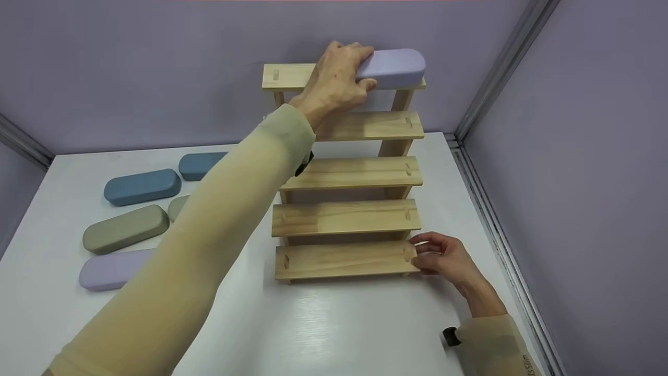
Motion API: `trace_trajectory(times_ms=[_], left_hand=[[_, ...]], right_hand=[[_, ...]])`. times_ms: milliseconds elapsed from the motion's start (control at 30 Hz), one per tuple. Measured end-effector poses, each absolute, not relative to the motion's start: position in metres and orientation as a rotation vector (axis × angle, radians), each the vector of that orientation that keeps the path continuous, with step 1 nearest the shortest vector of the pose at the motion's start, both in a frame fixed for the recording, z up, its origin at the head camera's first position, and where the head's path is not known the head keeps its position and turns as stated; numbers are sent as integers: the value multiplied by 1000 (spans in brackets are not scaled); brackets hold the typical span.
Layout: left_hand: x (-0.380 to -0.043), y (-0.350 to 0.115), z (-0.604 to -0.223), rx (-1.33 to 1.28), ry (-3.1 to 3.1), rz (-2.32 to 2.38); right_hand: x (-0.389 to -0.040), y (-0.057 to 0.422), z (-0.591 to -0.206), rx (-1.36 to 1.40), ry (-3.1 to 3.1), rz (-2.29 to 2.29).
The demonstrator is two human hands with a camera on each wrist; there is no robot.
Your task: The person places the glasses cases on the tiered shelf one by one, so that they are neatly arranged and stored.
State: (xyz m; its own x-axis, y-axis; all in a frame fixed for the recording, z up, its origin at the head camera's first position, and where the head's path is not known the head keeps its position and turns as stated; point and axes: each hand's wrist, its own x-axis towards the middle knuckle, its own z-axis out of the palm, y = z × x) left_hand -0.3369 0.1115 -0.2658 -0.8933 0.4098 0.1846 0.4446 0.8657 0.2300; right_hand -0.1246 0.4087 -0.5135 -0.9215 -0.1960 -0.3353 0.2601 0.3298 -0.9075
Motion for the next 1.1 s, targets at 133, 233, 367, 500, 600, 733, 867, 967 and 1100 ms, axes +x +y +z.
trace_trajectory(times_ms=[133, 233, 367, 500, 600, 733, 867, 967, 1100], left_hand=[[-335, 116, -267, -660, -2917, -411], [-335, 118, -267, -655, -2929, -422], [-334, 119, -267, -660, -2944, -453], [-335, 120, -269, -670, -2946, -464], [-335, 120, -271, -691, -2923, -440], [-337, 120, -273, -707, -2896, -416], [-339, 119, -274, -709, -2892, -457], [-339, 116, -272, -725, -2878, -517], [-337, 105, -268, -751, -2829, -541]], right_hand=[[-122, 407, -512, 63, 2209, -1615], [-120, 407, -512, 57, 2213, -1604], [-118, 407, -511, 82, 2220, -1594], [-117, 406, -511, 87, 2221, -1591], [-116, 405, -511, 62, 2217, -1594], [-116, 404, -510, 40, 2209, -1608], [-116, 402, -510, 32, 2215, -1608], [-116, 402, -510, 42, 2222, -1611], [-121, 401, -509, 41, 2218, -1616]])
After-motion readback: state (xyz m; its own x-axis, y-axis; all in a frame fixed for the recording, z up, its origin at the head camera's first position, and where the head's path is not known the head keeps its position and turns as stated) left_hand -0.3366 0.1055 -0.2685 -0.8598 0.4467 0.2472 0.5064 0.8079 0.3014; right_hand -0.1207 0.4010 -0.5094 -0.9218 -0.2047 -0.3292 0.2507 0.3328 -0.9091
